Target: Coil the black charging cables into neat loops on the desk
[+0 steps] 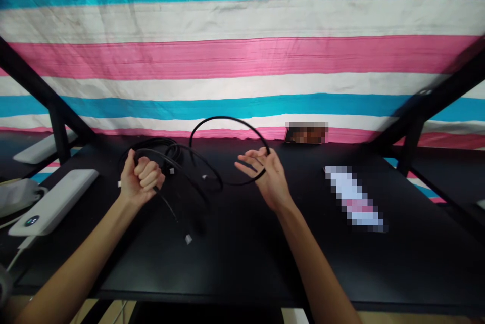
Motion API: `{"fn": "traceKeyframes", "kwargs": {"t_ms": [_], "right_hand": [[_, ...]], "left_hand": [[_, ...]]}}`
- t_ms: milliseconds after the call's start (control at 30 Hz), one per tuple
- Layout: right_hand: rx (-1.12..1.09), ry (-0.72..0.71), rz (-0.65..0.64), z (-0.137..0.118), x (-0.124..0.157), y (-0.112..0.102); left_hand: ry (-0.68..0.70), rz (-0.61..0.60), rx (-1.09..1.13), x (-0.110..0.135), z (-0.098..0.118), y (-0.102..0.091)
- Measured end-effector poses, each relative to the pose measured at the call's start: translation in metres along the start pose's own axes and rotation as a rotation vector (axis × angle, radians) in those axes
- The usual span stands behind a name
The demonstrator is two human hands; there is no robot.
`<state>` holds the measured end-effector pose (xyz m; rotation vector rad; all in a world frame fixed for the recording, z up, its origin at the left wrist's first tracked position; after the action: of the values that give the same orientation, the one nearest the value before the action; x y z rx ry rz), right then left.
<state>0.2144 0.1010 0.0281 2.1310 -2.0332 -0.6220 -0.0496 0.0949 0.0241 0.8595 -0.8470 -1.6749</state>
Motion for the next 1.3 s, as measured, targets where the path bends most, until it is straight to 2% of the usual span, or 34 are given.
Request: {"fn": "traceKeyframes", "kwargs": {"t_ms": [100,267,400,467,600,667,767,867,1000,1133,1200,1300], "right_hand": [[-0.003,0.144,-0.167,0.019,0.009,0.022],[0.073,0.344,-0.384,0.040,0.024,0.042],[0.222,0.384,-0.506,0.046,0.031,0.049],[0.291,0.329,-0.495,0.044,0.028,0.045],[0.371,0.145,-0.291,0.027,0.015,0.024],[0.343,0.150,-0.235,0.023,0.013,0.018],[0.289,0.264,-0.280,0.030,0.016,0.023],[0.216,0.355,-0.375,0.038,0.026,0.041],[0.099,0.471,-0.568,0.046,0.048,0.069],[0.047,0.507,-0.722,0.042,0.063,0.083],[0.050,0.478,-0.689,0.041,0.059,0.081],[0.076,0.436,-0.482,0.043,0.043,0.063]], "left_hand": [[-0.042,-0.046,-0.105,0.002,-0.008,0.004],[-0.075,-0.097,-0.160,0.007,-0.016,0.011],[-0.093,-0.136,-0.146,0.008,-0.020,0.015],[-0.084,-0.098,-0.150,0.007,-0.019,0.012],[-0.006,-0.037,-0.079,0.005,-0.005,0.010],[0.039,-0.042,-0.026,0.005,0.002,0.012],[0.027,-0.081,-0.002,0.005,0.001,0.014],[-0.064,-0.125,-0.030,0.005,-0.014,0.013],[-0.182,-0.143,-0.091,0.006,-0.035,0.006],[-0.228,-0.116,-0.133,0.007,-0.041,-0.002],[-0.235,-0.104,-0.140,0.007,-0.040,-0.004],[-0.245,-0.067,-0.118,0.010,-0.033,-0.001]]}}
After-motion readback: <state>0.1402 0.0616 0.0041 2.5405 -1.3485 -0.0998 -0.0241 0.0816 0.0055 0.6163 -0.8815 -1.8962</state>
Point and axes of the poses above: each hand's wrist, its own x-axis away from the middle knuckle, its own y-axis out of the palm, z = x × y, the point moved 8 cm from there along -x, towards the middle knuckle, and after that the axes turned 7 degrees about x, right-handed, at the moved point
